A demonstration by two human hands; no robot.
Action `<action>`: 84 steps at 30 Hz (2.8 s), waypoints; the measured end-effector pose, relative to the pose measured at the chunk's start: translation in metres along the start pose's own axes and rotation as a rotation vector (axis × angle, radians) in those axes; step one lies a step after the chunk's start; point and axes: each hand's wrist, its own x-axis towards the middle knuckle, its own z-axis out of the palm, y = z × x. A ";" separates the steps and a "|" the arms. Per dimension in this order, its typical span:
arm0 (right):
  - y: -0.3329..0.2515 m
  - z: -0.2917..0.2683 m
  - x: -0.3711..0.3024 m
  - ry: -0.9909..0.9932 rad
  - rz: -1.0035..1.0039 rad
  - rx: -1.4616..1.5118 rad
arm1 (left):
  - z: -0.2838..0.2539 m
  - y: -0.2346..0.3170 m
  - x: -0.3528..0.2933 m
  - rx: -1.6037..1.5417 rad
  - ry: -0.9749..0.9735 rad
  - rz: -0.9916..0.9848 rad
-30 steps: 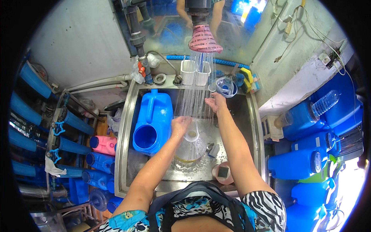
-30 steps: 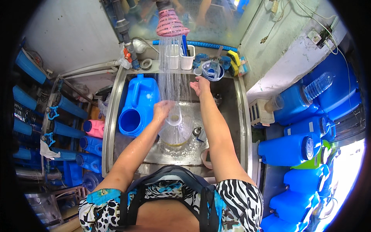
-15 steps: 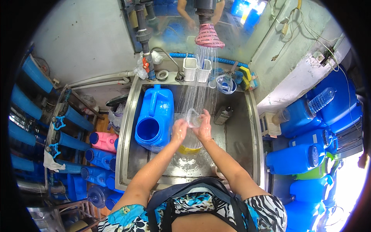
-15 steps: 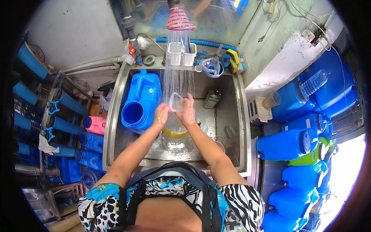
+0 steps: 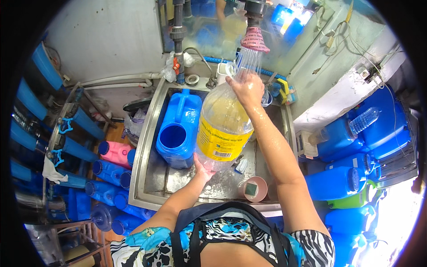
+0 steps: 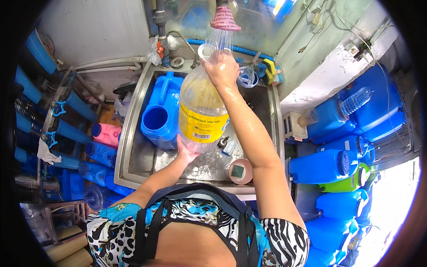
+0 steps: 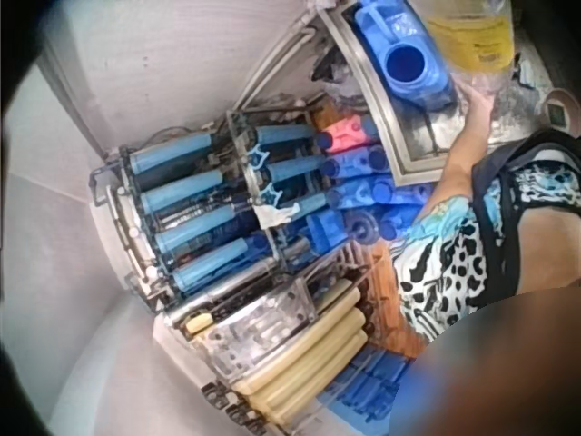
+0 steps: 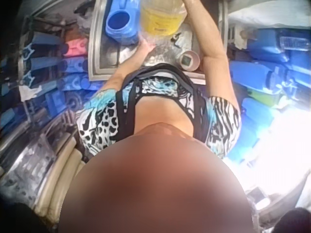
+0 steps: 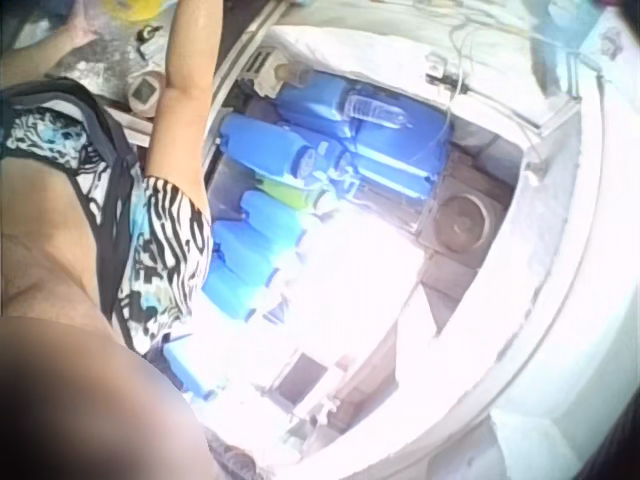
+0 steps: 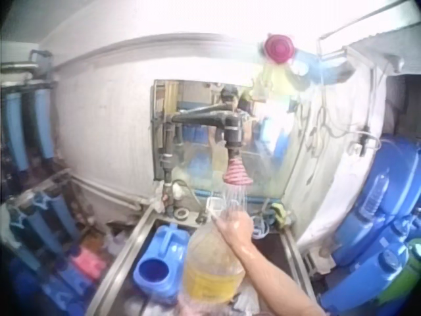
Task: The person scrubs and rinses a transparent plastic container with a yellow label, then a blue plastic jerrycan, using a sponge and running water in a stainless steel sink. The person places the cleaned containers on a nearby counter.
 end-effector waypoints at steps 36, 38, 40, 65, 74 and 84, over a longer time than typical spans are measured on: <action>-0.002 -0.017 0.037 -0.440 -0.193 0.286 | 0.004 0.014 -0.024 0.182 -0.711 -0.086; 0.005 -0.017 0.040 -0.368 -0.154 0.282 | 0.002 0.014 -0.019 0.100 -0.742 -0.093; 0.013 -0.015 0.043 -0.168 -0.016 0.147 | 0.000 0.011 -0.011 0.001 -0.680 -0.053; 0.130 -0.067 0.013 0.130 0.342 0.670 | 0.012 0.019 -0.009 0.006 -0.488 -0.168; 0.247 -0.027 -0.113 0.459 0.682 1.237 | 0.106 0.069 -0.081 -0.211 -0.890 0.252; 0.234 0.103 -0.220 -0.055 0.902 2.138 | 0.217 0.117 -0.138 0.373 -0.780 0.774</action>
